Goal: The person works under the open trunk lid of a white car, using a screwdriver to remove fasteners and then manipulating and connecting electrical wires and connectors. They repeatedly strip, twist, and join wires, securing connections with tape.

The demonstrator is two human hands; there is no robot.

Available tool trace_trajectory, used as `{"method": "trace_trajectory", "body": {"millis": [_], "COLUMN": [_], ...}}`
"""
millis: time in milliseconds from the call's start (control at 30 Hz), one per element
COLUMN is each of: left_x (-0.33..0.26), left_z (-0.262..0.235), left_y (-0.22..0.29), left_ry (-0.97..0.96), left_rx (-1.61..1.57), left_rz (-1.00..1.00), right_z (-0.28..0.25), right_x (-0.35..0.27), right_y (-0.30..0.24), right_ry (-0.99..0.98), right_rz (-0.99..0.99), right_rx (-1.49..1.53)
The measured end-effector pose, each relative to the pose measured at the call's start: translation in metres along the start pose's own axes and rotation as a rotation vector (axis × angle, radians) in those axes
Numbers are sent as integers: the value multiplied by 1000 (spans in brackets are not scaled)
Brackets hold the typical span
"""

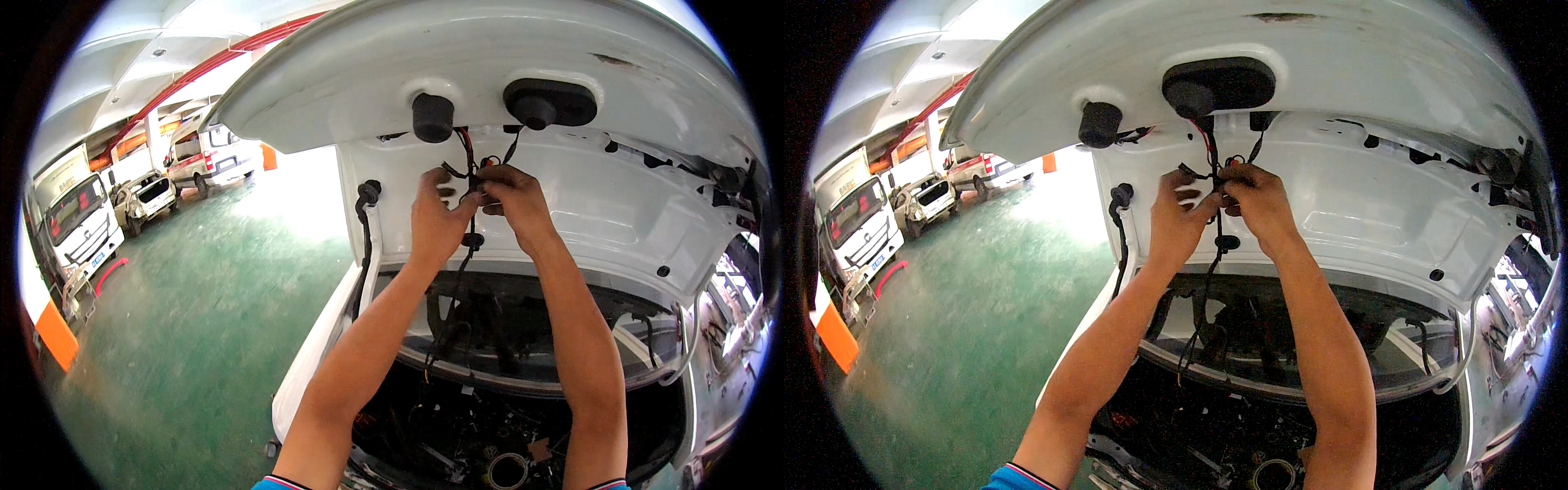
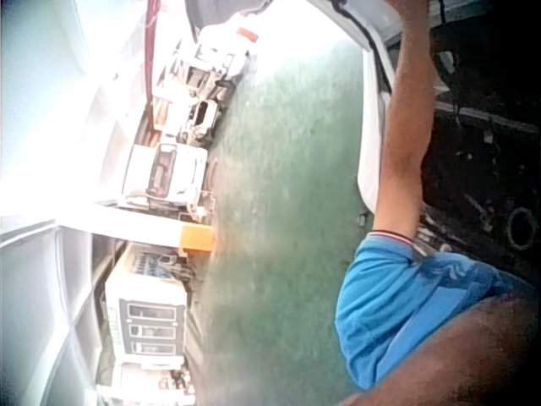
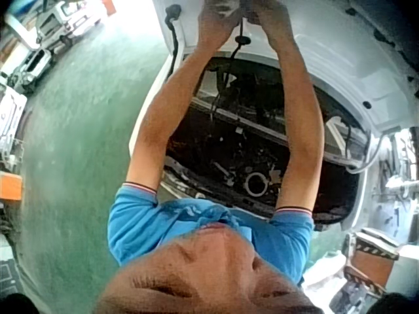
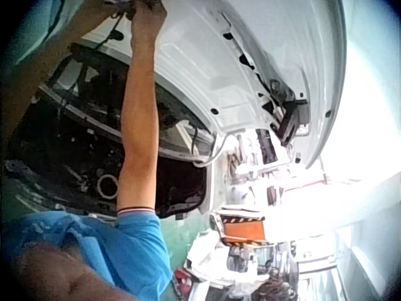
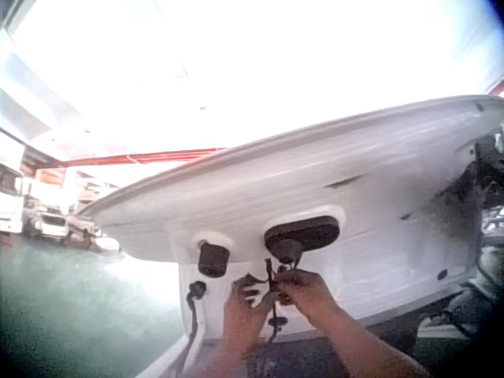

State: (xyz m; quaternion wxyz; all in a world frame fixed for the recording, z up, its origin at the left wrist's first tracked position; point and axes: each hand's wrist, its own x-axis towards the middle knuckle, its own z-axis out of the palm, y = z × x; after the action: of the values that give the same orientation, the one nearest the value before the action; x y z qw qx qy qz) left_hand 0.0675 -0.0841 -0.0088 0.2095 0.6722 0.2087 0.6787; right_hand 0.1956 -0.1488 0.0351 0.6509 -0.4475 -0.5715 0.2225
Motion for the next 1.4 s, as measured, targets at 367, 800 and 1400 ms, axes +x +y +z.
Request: {"method": "trace_trajectory", "body": {"millis": [367,800,1400], "left_x": [2,18,25], "left_z": [-1,-2,-37], "left_y": [-16,10,-6], "left_ry": [-147,-210,-461], "left_rx": [-57,407,-832], "left_rz": [1,267,-565], "right_z": [9,-8,3], "right_x": [11,-16,-36], "right_y": [-7,17,88], "right_ry": [-43,79,394], "right_rz": [-364,-185,219], "right_rx": [-997,-20,719]}}
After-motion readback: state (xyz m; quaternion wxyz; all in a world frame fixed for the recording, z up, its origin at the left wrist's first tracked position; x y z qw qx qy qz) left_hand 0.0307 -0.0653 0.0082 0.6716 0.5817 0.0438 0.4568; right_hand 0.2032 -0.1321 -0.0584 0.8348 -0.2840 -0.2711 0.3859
